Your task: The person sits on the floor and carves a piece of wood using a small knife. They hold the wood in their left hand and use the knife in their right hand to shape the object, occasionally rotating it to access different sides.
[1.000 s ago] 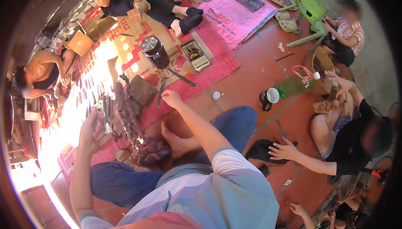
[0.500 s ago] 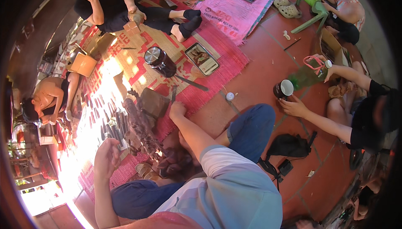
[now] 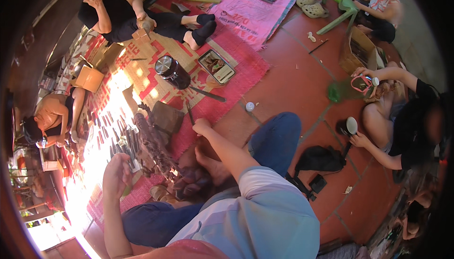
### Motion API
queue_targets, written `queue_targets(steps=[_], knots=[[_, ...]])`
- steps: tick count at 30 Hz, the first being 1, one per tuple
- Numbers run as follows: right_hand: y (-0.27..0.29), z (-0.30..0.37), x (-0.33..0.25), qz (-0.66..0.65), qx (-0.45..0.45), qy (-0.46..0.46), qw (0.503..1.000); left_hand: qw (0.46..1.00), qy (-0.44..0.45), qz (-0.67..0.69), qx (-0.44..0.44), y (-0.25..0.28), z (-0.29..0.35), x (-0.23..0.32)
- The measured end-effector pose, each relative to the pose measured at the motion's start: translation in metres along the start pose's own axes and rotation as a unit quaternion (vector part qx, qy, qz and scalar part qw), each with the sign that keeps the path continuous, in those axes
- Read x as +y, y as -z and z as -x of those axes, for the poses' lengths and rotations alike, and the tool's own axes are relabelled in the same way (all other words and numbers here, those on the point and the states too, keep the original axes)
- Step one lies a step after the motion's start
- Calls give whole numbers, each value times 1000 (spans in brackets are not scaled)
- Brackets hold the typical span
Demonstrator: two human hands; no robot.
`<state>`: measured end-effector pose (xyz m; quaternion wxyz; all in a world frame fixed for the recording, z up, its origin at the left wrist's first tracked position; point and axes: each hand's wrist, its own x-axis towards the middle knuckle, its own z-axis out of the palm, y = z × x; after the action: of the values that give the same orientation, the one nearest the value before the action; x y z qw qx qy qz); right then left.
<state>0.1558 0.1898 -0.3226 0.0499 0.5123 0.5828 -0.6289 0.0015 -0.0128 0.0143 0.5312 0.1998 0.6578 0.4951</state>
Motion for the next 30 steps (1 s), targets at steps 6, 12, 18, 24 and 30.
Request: queue_targets(steps=[6, 12, 18, 24, 30], knots=[[-5, 70, 40, -321, -90, 142, 932, 1000, 3, -1, -23, -2, -5, -3], [-13, 199, -49, -337, -211, 252, 882, 998, 9, -58, -33, -15, -6, -2], [-28, 222, -66, -189, -246, 397, 864, 995, -18, -90, -31, -16, -2, -8], [-14, 244, -65, -131, -186, 362, 904, 995, -30, -89, 16, -5, 4, -8], [-8, 242, -56, -181, -200, 332, 904, 995, -55, -76, 23, -5, 0, -9]])
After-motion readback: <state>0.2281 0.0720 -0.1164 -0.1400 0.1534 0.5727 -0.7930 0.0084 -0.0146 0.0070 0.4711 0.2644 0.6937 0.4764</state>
